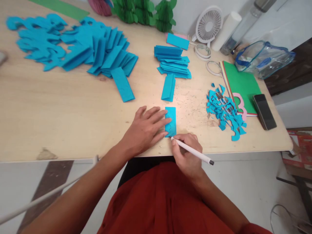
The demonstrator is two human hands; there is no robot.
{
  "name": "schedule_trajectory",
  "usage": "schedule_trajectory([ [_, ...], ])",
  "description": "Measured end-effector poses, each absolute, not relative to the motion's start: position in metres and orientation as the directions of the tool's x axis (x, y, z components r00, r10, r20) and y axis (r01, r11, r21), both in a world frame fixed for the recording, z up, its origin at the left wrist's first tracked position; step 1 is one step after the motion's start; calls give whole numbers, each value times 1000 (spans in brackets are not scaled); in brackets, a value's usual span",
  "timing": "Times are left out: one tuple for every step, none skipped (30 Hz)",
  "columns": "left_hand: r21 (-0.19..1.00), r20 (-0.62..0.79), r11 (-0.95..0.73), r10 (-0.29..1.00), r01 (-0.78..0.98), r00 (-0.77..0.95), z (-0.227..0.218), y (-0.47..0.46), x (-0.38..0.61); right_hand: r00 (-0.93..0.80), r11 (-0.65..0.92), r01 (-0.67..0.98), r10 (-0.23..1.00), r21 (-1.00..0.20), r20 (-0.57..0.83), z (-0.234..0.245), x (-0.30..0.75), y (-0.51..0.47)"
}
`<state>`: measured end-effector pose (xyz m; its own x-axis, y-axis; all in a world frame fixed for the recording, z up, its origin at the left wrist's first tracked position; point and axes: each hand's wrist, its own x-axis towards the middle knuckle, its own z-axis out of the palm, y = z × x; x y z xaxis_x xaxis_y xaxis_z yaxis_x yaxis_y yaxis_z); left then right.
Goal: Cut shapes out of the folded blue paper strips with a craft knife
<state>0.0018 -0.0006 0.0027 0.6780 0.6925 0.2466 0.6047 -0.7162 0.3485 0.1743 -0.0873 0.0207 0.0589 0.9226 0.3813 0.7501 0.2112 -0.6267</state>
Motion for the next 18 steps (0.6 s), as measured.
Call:
schedule_trajectory([
  [349, 250, -716, 693, 605, 676, 2, -1, 2, 63, 208, 750, 922, -628, 381, 21, 174, -87],
  [352, 251, -715, 694, 605, 674, 2, -1, 2, 66, 205, 751, 922, -628, 380, 21, 174, -87],
  [354, 250, -712, 696, 606, 673, 2, -1, 2, 68, 203, 751, 923, -628, 379, 21, 174, -87],
  [356, 246, -710, 698, 607, 672, 2, -1, 2, 67, 202, 753, 923, -626, 378, 21, 174, -87],
  [357, 243, -709, 699, 609, 672, 3, -1, 2, 68, 201, 755, 923, -624, 380, 21, 174, -87],
  [356, 243, -709, 699, 609, 672, 3, -1, 2, 72, 200, 758, 921, -621, 384, 21, 174, -87],
  [355, 243, -710, 698, 608, 674, 3, 0, 2, 80, 197, 762, 917, -617, 390, 21, 174, -88],
  [354, 244, -712, 697, 607, 675, 4, 0, 2, 91, 190, 765, 914, -615, 396, 22, 174, -88],
  [354, 246, -713, 695, 605, 675, 4, 0, 2, 105, 182, 766, 910, -617, 400, 22, 175, -88],
  [355, 248, -714, 695, 604, 675, 4, 0, 2, 121, 172, 762, 909, -624, 398, 22, 175, -89],
  [358, 249, -713, 695, 603, 675, 4, 0, 2, 136, 162, 754, 910, -636, 393, 22, 175, -89],
  [360, 248, -712, 696, 603, 674, 4, 0, 2, 144, 157, 742, 912, -651, 385, 23, 176, -90],
  [361, 247, -711, 696, 603, 674, 4, 0, 2, 145, 160, 730, 914, -665, 379, 24, 177, -90],
  [361, 247, -711, 696, 603, 674, 4, 0, 2, 134, 171, 720, 917, -672, 376, 25, 178, -90],
  [360, 247, -712, 696, 603, 674, 4, 0, 3, 112, 187, 715, 920, -673, 375, 26, 178, -90],
  [358, 246, -712, 696, 604, 675, 4, 0, 3, 82, 208, 715, 923, -667, 376, 27, 179, -89],
  [355, 246, -713, 695, 605, 675, 4, 0, 3, 51, 232, 719, 922, -655, 383, 27, 179, -88],
  [352, 245, -713, 695, 606, 676, 4, 0, 3, 21, 255, 726, 920, -639, 390, 28, 179, -88],
])
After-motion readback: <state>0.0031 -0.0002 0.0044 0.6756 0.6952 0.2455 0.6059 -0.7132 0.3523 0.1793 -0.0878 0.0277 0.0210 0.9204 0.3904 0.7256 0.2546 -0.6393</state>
